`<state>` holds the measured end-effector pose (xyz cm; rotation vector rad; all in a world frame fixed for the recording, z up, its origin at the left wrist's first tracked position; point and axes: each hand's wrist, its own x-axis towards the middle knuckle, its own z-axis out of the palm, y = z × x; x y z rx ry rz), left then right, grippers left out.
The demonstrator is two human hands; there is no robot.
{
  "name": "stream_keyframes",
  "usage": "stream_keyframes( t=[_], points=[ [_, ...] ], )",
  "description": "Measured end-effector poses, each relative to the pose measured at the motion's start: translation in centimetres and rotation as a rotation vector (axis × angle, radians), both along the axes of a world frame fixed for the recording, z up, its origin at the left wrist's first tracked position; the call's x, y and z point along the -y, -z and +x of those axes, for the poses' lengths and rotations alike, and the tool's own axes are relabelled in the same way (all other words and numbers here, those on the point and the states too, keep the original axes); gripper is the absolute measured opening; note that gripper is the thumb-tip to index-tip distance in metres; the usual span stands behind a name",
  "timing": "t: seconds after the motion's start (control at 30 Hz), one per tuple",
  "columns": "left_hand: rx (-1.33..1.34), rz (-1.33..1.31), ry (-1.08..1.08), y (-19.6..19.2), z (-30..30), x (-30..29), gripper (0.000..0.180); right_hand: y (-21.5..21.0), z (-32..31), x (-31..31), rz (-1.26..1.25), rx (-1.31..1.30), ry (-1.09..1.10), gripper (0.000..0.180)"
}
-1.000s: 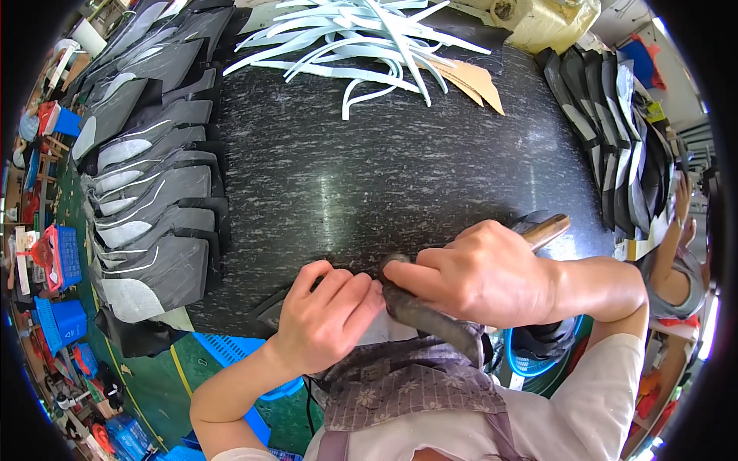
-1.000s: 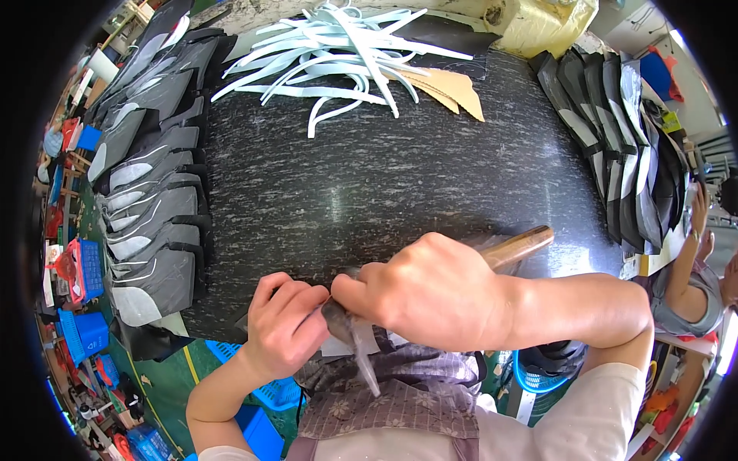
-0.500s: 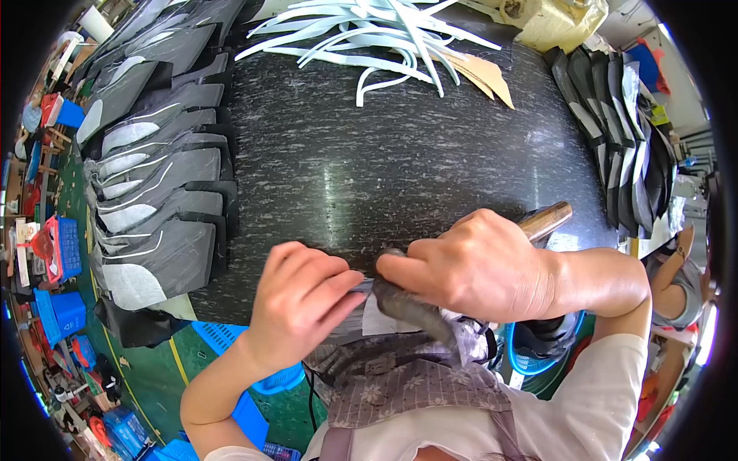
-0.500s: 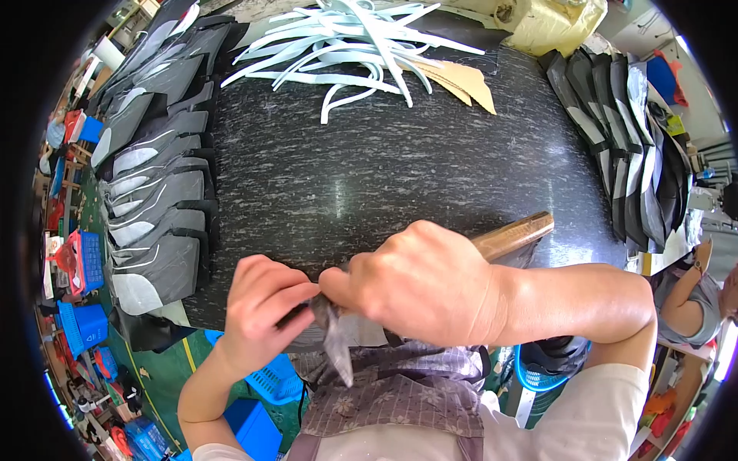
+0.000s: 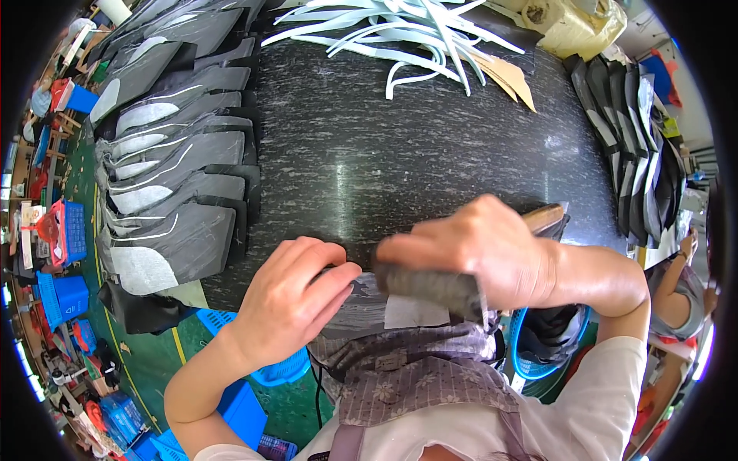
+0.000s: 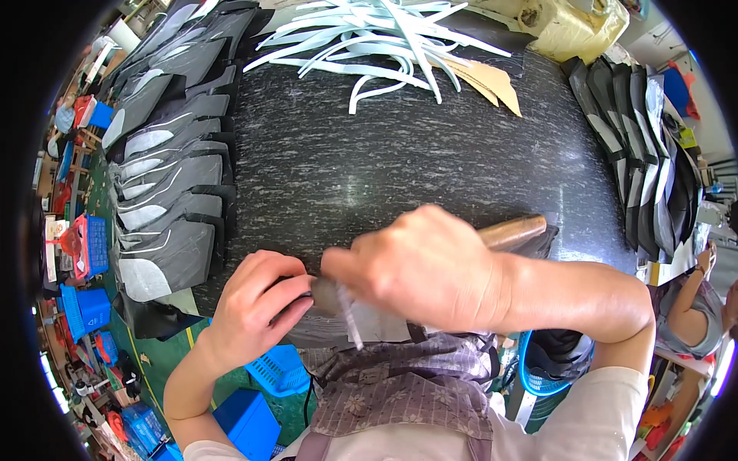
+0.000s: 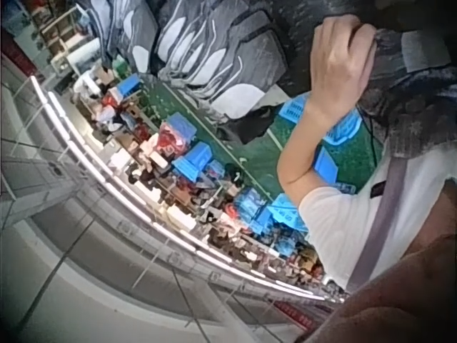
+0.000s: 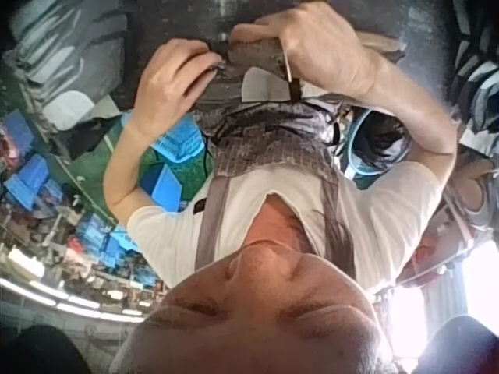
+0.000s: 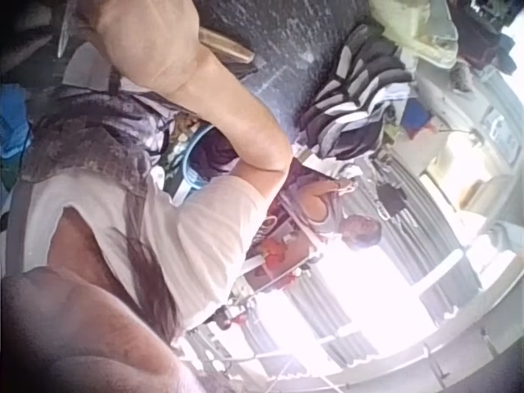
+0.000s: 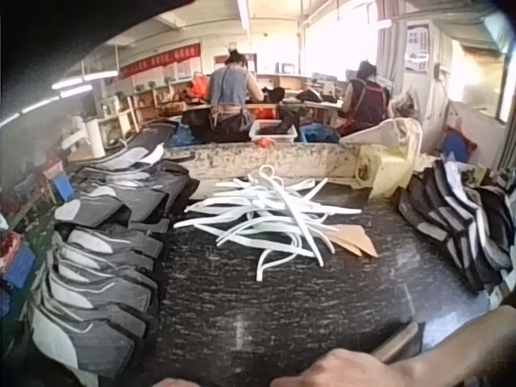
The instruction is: Flattening shoe upper components using a hammer and applying strips to material pieces.
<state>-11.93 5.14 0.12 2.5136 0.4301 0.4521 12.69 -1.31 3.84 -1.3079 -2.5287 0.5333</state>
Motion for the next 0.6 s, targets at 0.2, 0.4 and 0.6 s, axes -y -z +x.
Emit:
stream_keyframes(
  t=[0.2, 0.4, 0.6],
  points=[
    [-0.08, 0.416, 0.156, 0.1, -0.9, 1.1, 0.03, 0.5, -0.8, 0.0, -0.01, -0.054, 0.002, 0.012],
    [-0.037, 0.046, -0.15, -0.3, -2.0, 0.0, 0.035, 0.4, -1.4, -0.1, -0.052, -0.059, 0.001, 0.014],
    [0.115, -0.067, -0.239, 1.4, -2.8, 0.3, 0.027, 0.4, -1.3, -0.7, -0.033, -0.177, 0.023, 0.018]
  ],
)
